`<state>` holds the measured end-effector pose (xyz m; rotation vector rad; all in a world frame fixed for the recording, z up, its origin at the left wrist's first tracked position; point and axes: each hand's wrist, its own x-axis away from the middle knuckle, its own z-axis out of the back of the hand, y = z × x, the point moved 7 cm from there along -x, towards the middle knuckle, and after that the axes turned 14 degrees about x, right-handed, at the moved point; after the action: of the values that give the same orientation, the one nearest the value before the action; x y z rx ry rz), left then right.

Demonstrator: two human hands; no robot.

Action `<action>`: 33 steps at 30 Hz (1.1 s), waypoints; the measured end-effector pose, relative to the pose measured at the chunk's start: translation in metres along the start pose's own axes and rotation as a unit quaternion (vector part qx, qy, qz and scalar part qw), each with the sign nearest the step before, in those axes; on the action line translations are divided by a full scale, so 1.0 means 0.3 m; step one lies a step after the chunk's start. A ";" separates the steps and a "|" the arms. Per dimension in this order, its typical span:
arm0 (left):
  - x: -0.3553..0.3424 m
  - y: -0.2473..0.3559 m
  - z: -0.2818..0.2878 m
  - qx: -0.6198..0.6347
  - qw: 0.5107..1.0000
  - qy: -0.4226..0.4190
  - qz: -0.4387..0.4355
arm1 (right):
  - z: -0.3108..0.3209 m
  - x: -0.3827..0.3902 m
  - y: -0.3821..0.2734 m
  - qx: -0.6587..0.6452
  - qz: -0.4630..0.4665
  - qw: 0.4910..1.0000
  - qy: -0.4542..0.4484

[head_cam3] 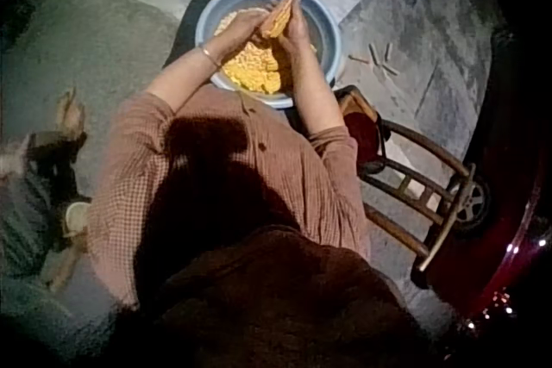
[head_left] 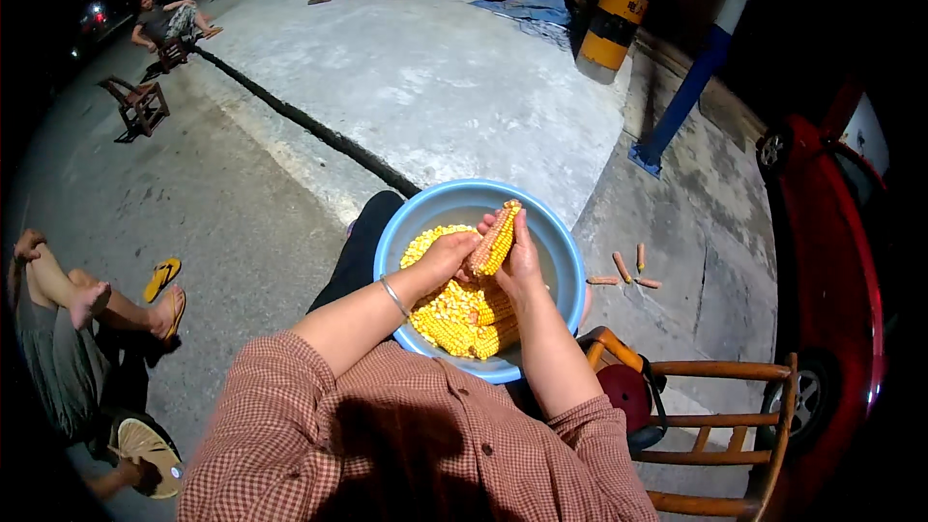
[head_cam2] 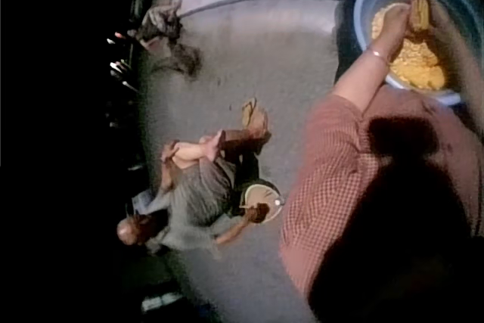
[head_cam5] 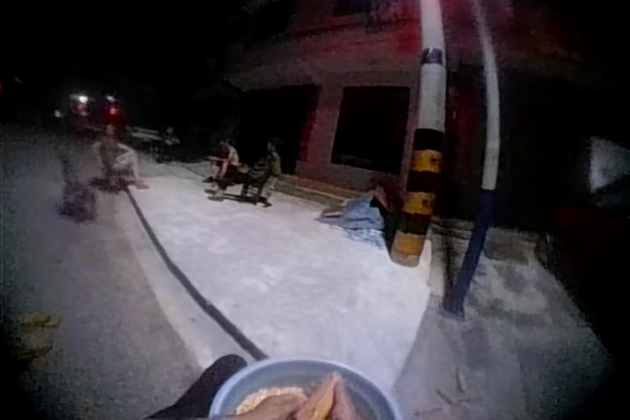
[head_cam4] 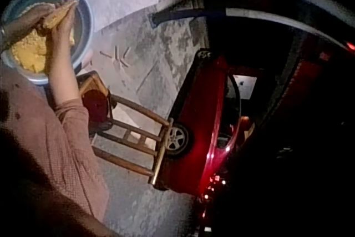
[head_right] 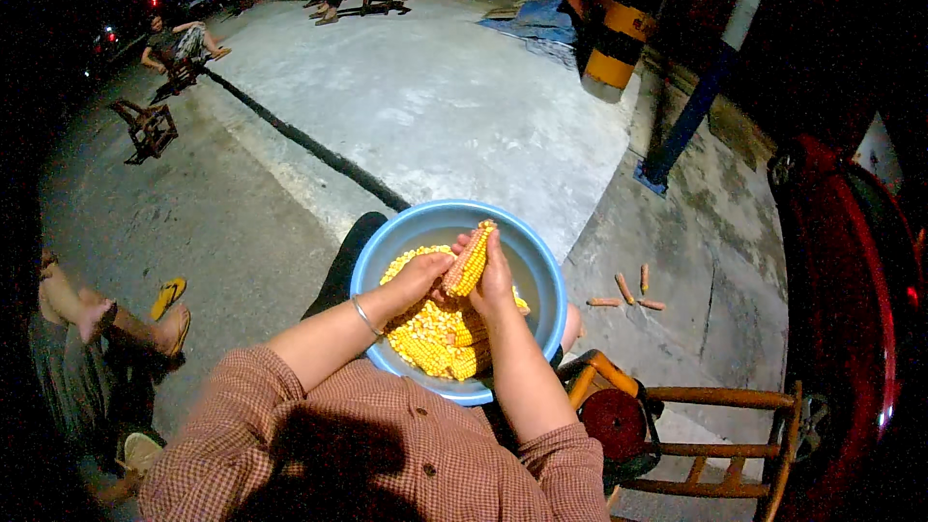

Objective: The person strips kernels from a corn cob into a basin by hand and then removes kernels from another corn cob.

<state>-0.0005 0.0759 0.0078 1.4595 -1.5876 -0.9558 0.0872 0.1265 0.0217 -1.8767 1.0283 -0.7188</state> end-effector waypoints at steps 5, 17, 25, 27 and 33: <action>0.016 0.005 -0.024 -0.012 0.999 -0.002 0.038 | 0.008 -0.002 0.016 0.036 -0.008 0.999 0.013; 0.005 -0.021 -0.010 -0.042 0.998 -0.038 -0.007 | -0.024 0.017 0.026 0.108 -0.028 0.994 -0.019; 0.011 -0.024 -0.015 0.009 1.000 -0.018 0.018 | -0.025 0.026 0.032 0.051 -0.070 0.996 0.007; 0.004 -0.027 -0.011 0.022 0.999 -0.011 0.026 | -0.009 0.011 0.046 0.053 -0.058 0.997 0.012; 0.020 0.000 -0.036 -0.011 0.999 -0.027 0.014 | -0.028 0.018 0.041 0.166 -0.007 0.986 -0.007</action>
<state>0.0090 0.0698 0.0127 1.4049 -1.6275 -1.0016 0.0788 0.1147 0.0152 -1.6003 0.8289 -0.8287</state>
